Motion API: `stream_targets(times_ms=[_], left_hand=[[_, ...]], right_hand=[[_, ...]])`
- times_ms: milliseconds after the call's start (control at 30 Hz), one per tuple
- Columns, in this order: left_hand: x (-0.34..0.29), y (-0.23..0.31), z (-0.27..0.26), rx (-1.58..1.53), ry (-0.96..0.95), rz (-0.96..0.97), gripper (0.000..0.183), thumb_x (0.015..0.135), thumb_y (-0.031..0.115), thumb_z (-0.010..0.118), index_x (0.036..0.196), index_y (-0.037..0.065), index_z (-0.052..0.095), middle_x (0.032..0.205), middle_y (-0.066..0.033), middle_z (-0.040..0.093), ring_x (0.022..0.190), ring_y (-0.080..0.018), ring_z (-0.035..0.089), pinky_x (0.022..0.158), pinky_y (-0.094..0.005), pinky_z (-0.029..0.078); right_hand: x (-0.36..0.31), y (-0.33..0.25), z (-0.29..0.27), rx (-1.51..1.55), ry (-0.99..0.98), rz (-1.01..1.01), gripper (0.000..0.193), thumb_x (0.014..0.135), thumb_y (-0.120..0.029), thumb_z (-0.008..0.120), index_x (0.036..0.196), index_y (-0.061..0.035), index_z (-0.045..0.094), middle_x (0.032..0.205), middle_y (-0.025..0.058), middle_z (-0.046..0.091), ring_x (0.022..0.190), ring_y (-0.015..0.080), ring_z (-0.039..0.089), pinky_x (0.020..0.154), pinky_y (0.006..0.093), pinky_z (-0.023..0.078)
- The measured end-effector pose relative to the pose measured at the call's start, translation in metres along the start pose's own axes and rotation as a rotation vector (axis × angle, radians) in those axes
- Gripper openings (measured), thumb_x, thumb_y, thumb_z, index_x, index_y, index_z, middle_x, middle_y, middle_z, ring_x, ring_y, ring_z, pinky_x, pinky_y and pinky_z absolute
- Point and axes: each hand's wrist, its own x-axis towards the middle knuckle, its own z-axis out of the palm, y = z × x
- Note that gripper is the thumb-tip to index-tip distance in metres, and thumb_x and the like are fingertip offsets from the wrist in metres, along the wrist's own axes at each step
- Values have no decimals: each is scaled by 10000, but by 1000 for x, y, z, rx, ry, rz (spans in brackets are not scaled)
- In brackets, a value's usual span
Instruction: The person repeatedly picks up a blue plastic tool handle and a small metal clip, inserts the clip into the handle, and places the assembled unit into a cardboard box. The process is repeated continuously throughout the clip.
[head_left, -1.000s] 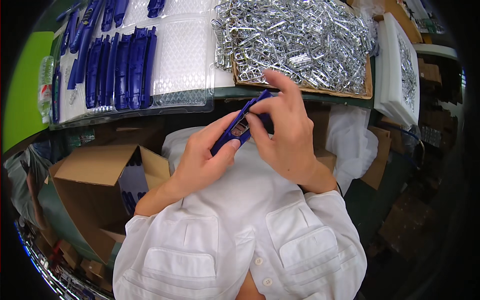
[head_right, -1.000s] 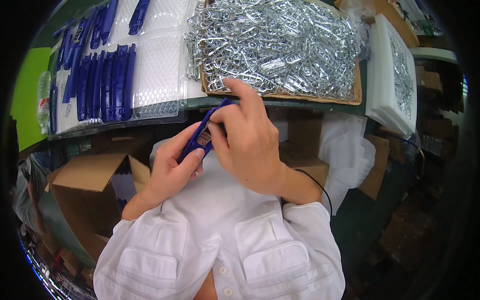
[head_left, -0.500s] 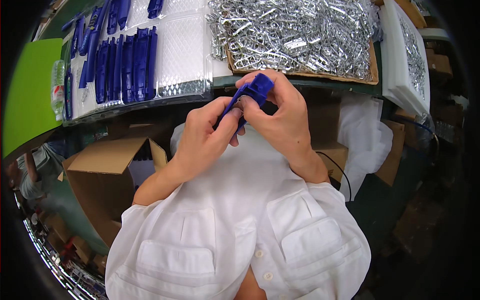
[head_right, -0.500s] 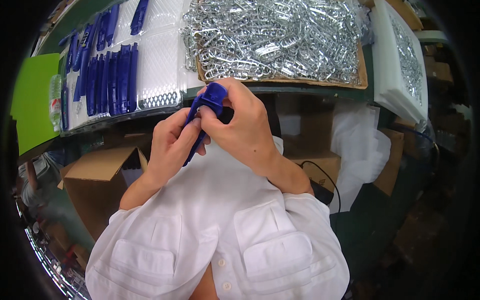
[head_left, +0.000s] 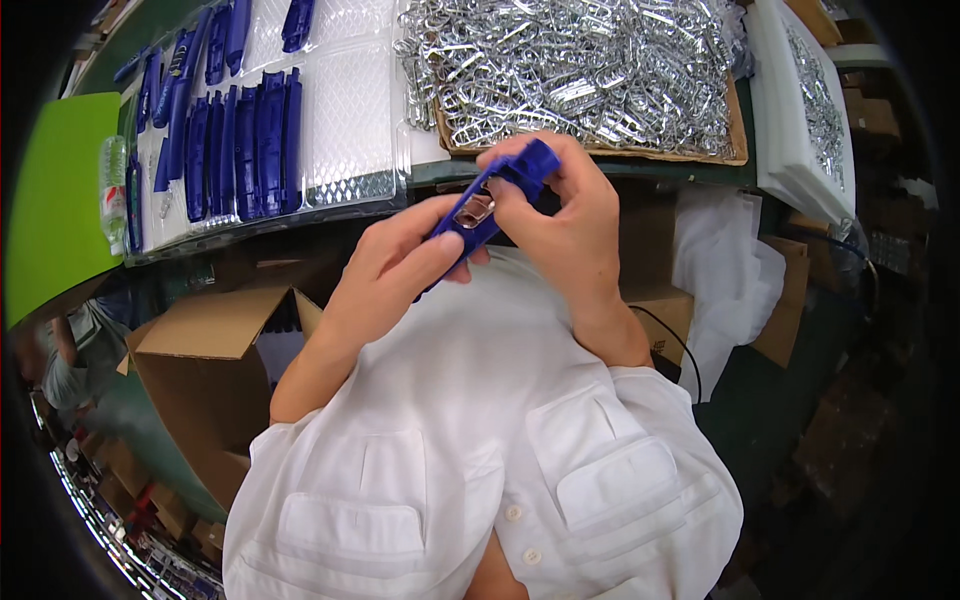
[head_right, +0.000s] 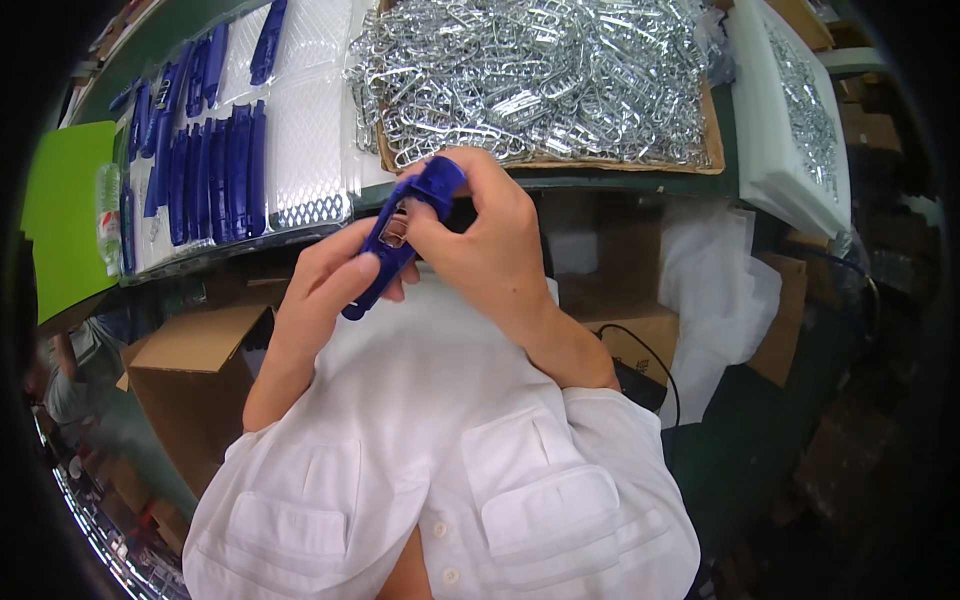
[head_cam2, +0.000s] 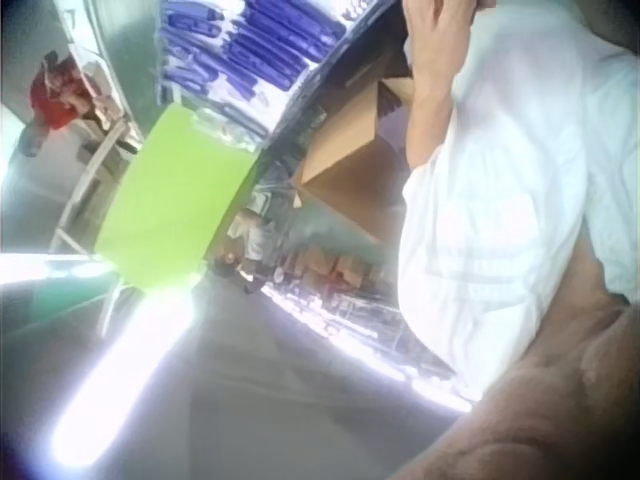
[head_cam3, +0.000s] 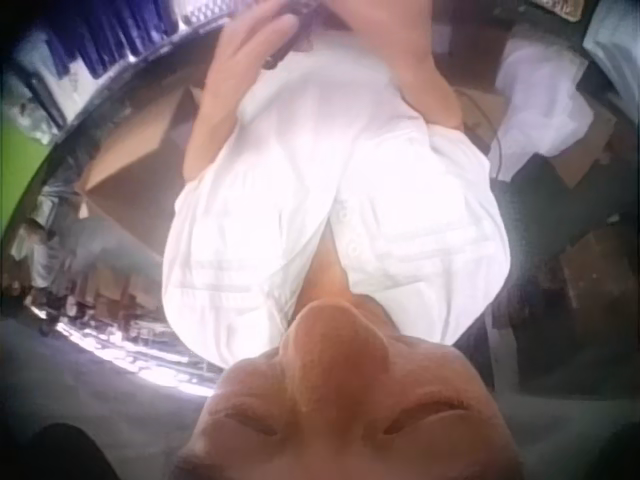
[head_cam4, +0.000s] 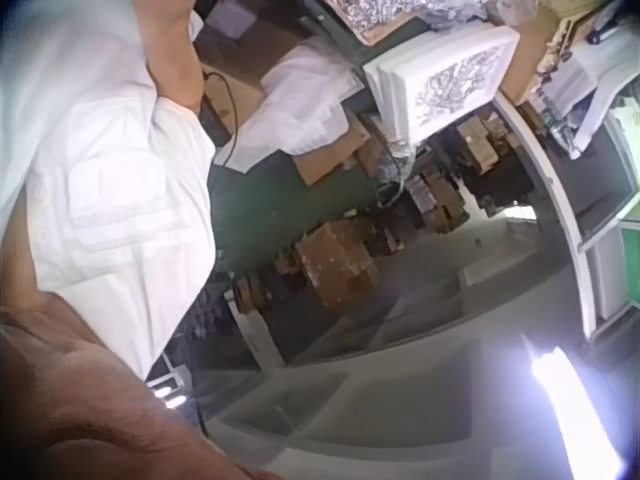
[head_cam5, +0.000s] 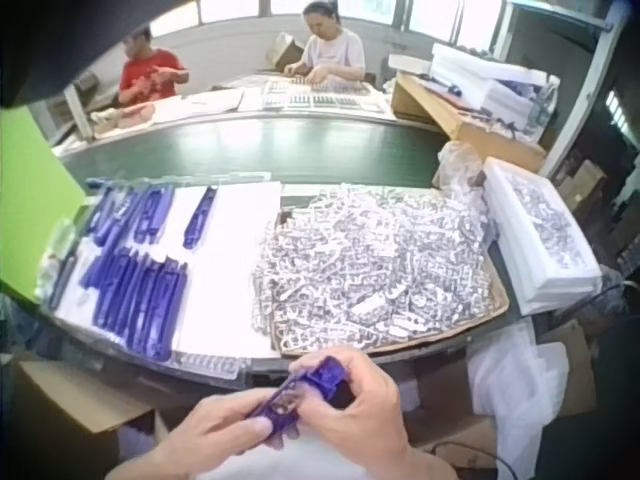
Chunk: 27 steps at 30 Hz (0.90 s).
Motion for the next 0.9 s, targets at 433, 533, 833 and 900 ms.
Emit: stream_targets(times_ms=[433, 533, 833, 900], left_hand=[[-41, 20, 15, 746, 194, 520, 576, 872, 19, 724, 1430, 20, 581, 1088, -150, 659, 848, -267, 668, 725, -330, 536], [-46, 23, 20, 831, 296, 607, 589, 804, -18, 782, 1371, 10, 625, 1128, -165, 665, 903, -295, 688, 746, -352, 555], [-62, 26, 13, 799, 325, 642, 585, 775, -62, 788, 1338, -5, 643, 1140, -171, 668, 946, -277, 700, 796, -341, 564], [-64, 25, 10, 779, 323, 637, 583, 772, -64, 788, 1334, -4, 645, 1140, -170, 669, 945, -275, 700, 794, -339, 564]], right_hand=[[-17, -15, -41, 673, -375, -8, 758, 789, 16, 661, 1507, 54, 423, 1449, 265, 557, 1327, 322, 588, 1140, 428, 441], [-21, -14, -38, 744, -389, -53, 811, 789, -70, 704, 1515, 108, 389, 1391, 332, 575, 1277, 390, 624, 1118, 485, 475], [-30, -33, -29, 670, -287, -3, 764, 823, -65, 745, 1492, 102, 417, 1309, 325, 633, 1219, 377, 658, 1091, 487, 499], [-32, -32, -26, 639, -273, -2, 746, 827, -57, 745, 1485, 99, 429, 1307, 324, 636, 1210, 376, 665, 1084, 488, 505]])
